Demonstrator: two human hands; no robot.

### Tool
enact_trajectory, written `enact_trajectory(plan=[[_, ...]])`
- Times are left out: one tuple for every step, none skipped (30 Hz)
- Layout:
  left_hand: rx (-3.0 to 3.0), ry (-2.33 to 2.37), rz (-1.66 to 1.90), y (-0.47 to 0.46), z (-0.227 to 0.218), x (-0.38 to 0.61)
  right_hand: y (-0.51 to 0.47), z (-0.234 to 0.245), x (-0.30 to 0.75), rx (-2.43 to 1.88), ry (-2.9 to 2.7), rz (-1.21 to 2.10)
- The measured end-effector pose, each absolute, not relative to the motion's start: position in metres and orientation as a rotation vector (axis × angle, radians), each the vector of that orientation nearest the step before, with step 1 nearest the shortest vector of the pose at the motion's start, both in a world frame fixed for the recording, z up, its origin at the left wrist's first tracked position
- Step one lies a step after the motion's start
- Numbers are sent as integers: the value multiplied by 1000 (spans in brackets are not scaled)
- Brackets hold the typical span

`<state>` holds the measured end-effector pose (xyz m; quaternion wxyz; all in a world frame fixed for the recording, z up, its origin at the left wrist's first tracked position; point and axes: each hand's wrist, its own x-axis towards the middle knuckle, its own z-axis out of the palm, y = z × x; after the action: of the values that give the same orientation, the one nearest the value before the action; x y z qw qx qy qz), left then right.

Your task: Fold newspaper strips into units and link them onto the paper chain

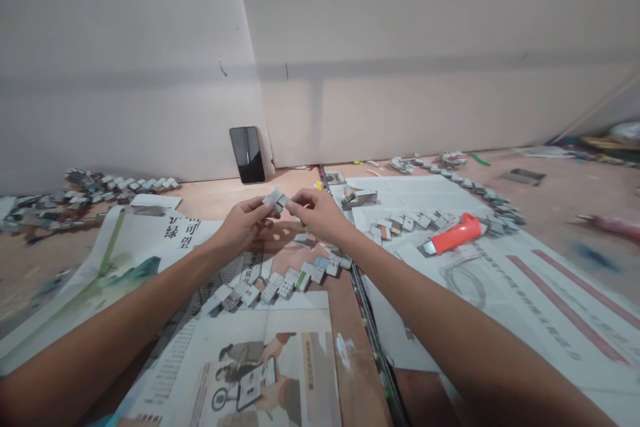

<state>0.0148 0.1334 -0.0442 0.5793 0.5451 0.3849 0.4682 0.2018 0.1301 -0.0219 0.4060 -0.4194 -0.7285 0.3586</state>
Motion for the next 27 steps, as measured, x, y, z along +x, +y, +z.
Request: enact_trajectory(plan=[[1234,897,1106,133,-44,16,130,-23,201,-1043,-1794,948],[1206,890,1126,133,-44,17,130,-24,201,-1028,-1769,983],[1192,876,1150,133,-43,18,129,-24,200,-1018,-1761,1003],[1188,858,1169,133,-43,19,128,-23,199,-1011,-1767,1006],[1188,843,1183,133,-42,19,127,-22,198,-1006,-1778,996],[1186,836,1196,133,-41,19,125,-21,196,-1003,-1794,972],[1181,835,1203,133,-40,19,123,-20,195,-1005,-1812,932],[1172,833,1203,132,-39,19,121,-19,194,-1014,-1828,871],[1161,823,1194,132,-38,19,120,-19,194,-1029,-1842,795],[1149,806,1181,131,-36,19,119,-20,194,-1045,-1852,716],[1136,786,1164,130,-35,19,119,-21,194,-1055,-1858,643],[1121,769,1141,129,-34,18,119,-22,196,-1052,-1869,576],[1106,759,1115,129,-32,18,120,-24,197,-1033,-1889,520],[1094,755,1090,128,-31,18,120,-26,199,-1000,-1920,472],[1088,753,1066,127,-31,18,121,-28,200,-963,-1959,429],[1091,752,1042,127,-30,18,122,-29,201,-935,-1992,389],[1101,754,1018,126,-29,18,123,-31,202,-924,-2013,354],[1114,760,995,125,-28,18,123,-32,203,-926,-2023,330],[1123,769,972,124,-27,17,123,-32,203,-934,-2025,316],[1127,780,948,124,-26,17,122,-32,203,-938,-2025,309],[1127,790,925,123,-25,17,122,-32,202,-938,-2025,308],[1127,794,910,123,-25,16,120,-32,202,-928,-2027,314],[1130,794,902,123,-24,15,119,-31,201,-914,-2031,325],[1140,795,892,123,-24,14,117,-29,200,-899,-2032,341],[1163,802,883,124,-24,14,115,-27,199,-887,-2032,364],[1196,814,876,124,-24,13,114,-25,198,-878,-2034,401],[1238,833,865,125,-25,12,113,-23,198,-878,-2029,458]])
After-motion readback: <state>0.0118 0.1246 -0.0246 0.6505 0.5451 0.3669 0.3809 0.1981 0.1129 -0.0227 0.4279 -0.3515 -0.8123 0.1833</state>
